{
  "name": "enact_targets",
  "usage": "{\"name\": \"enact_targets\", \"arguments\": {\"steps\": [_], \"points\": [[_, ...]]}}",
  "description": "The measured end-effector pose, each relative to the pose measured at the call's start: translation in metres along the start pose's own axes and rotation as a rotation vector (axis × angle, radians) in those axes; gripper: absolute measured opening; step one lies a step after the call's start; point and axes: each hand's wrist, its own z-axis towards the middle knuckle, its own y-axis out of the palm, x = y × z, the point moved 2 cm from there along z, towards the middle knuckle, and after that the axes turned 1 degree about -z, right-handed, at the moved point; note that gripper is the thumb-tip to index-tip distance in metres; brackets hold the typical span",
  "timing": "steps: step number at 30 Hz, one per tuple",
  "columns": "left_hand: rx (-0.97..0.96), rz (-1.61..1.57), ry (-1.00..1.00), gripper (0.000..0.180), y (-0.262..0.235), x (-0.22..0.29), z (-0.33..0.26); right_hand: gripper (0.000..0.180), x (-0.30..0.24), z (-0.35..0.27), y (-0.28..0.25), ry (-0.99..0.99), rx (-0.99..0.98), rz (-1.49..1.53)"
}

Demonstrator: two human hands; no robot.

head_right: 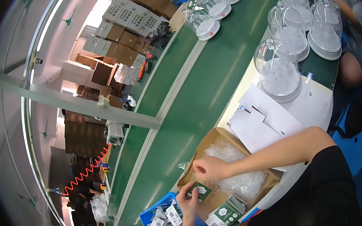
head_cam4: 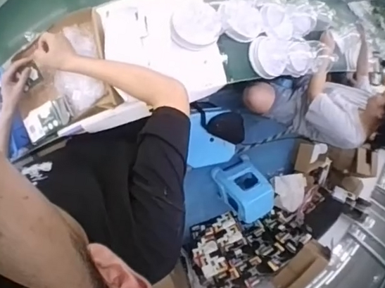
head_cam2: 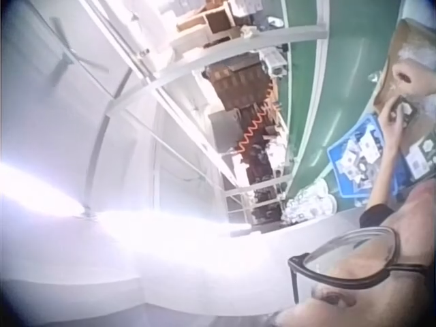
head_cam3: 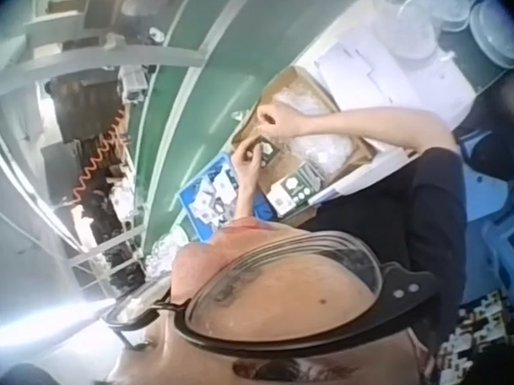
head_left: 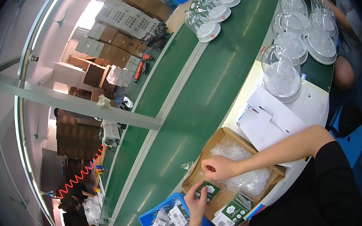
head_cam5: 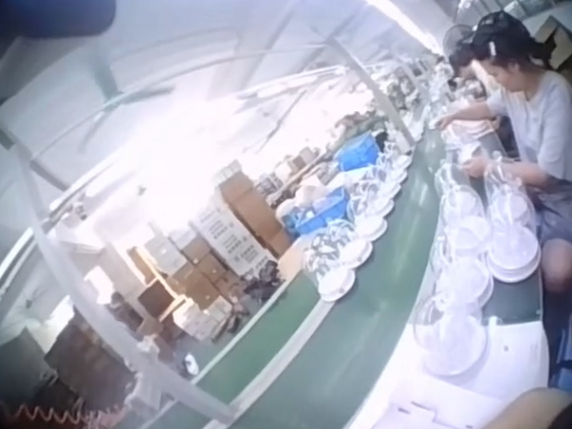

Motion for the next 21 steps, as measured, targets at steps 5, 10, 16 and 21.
{"name": "enact_targets", "arguments": {"steps": [5,10,16,21], "points": [[-0.028,-0.018,0.001,0.021,0.002,0.0,-0.001,0.015,-0.006,-0.01,0.003,-0.195,-0.184,-0.127],[-0.053,0.035,0.025,0.021,0.002,0.001,0.0,0.016,-0.006,-0.01,0.002,-0.172,-0.171,-0.111],[-0.038,-0.025,-0.027,0.021,0.0,-0.002,-0.001,0.017,0.001,0.0,0.001,0.012,0.002,0.052],[-0.036,0.014,-0.013,0.021,0.001,0.002,0.0,0.018,0.005,0.001,0.001,0.039,0.029,0.108]]}}
